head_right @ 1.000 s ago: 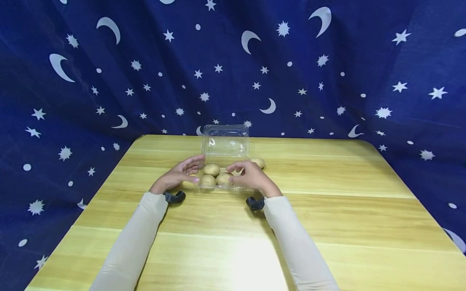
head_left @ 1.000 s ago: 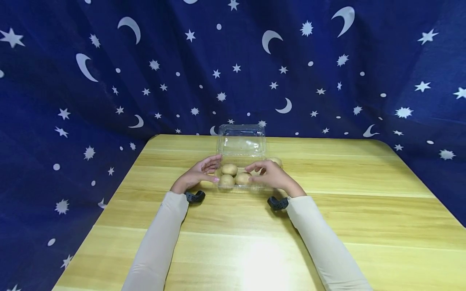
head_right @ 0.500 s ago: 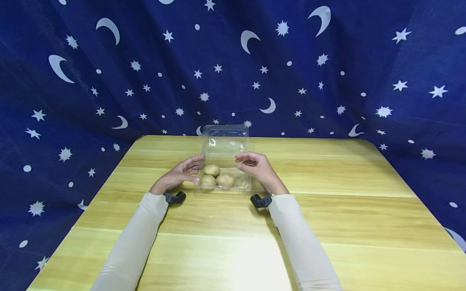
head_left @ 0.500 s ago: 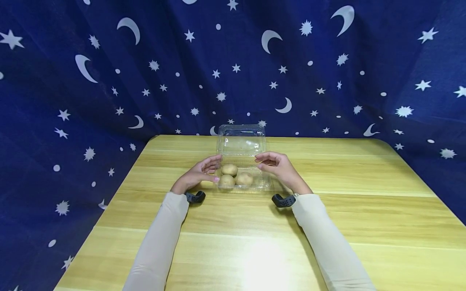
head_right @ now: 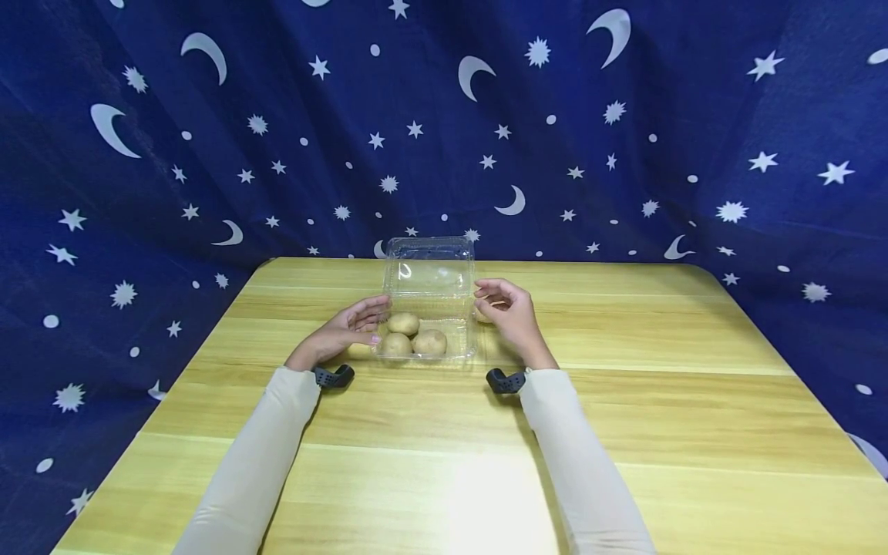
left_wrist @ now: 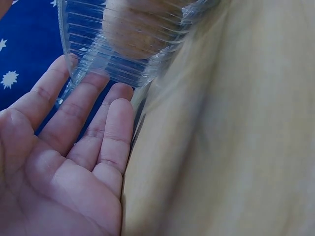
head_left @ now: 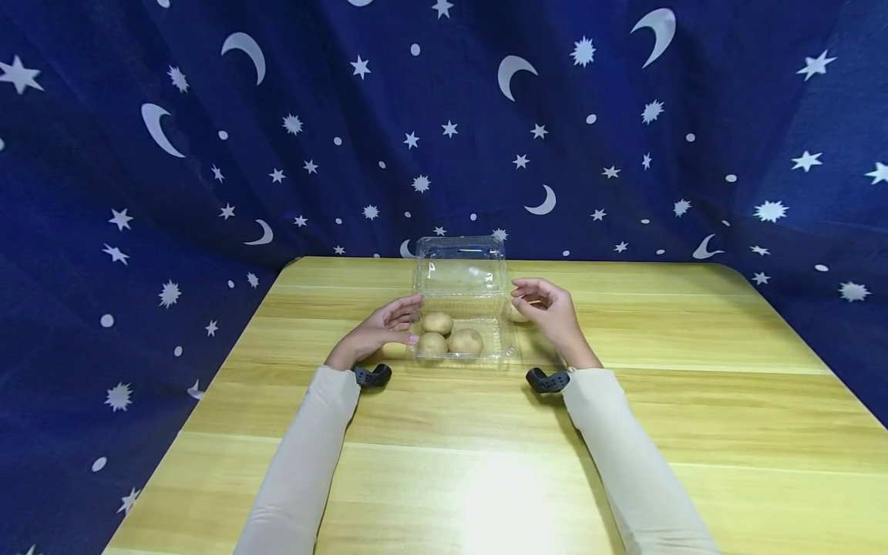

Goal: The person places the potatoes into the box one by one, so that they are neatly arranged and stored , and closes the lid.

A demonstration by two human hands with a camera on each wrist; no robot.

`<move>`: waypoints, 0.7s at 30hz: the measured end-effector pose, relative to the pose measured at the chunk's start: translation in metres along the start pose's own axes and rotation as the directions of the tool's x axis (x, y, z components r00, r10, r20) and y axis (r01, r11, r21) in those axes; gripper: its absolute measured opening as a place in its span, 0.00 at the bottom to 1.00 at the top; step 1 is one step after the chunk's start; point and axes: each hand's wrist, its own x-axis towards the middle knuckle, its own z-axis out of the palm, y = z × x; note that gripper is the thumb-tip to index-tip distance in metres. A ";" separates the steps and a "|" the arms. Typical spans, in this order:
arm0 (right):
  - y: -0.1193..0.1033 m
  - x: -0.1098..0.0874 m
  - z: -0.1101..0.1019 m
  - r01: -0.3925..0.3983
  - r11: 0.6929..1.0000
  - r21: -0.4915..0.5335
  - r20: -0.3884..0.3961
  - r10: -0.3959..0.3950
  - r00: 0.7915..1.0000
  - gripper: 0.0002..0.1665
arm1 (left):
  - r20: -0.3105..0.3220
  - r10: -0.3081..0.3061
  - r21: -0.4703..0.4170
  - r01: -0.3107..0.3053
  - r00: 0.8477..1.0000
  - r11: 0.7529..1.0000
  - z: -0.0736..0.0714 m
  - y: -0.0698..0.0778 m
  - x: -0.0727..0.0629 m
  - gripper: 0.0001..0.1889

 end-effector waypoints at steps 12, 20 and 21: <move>0.022 0.000 -0.012 -0.142 0.990 0.011 -0.200 0.141 0.970 0.20 | 0.004 0.003 -0.016 -0.003 1.000 1.000 -0.002 -0.002 0.001 0.47; 0.029 -0.005 -0.017 -0.276 0.961 0.025 -0.080 0.277 0.958 0.26 | 0.004 0.003 -0.009 -0.003 1.000 1.000 -0.001 -0.001 0.001 0.47; 0.030 -0.005 -0.018 -0.286 0.958 0.024 -0.065 0.287 0.956 0.27 | 0.005 0.003 -0.011 -0.003 1.000 1.000 -0.001 -0.001 0.001 0.46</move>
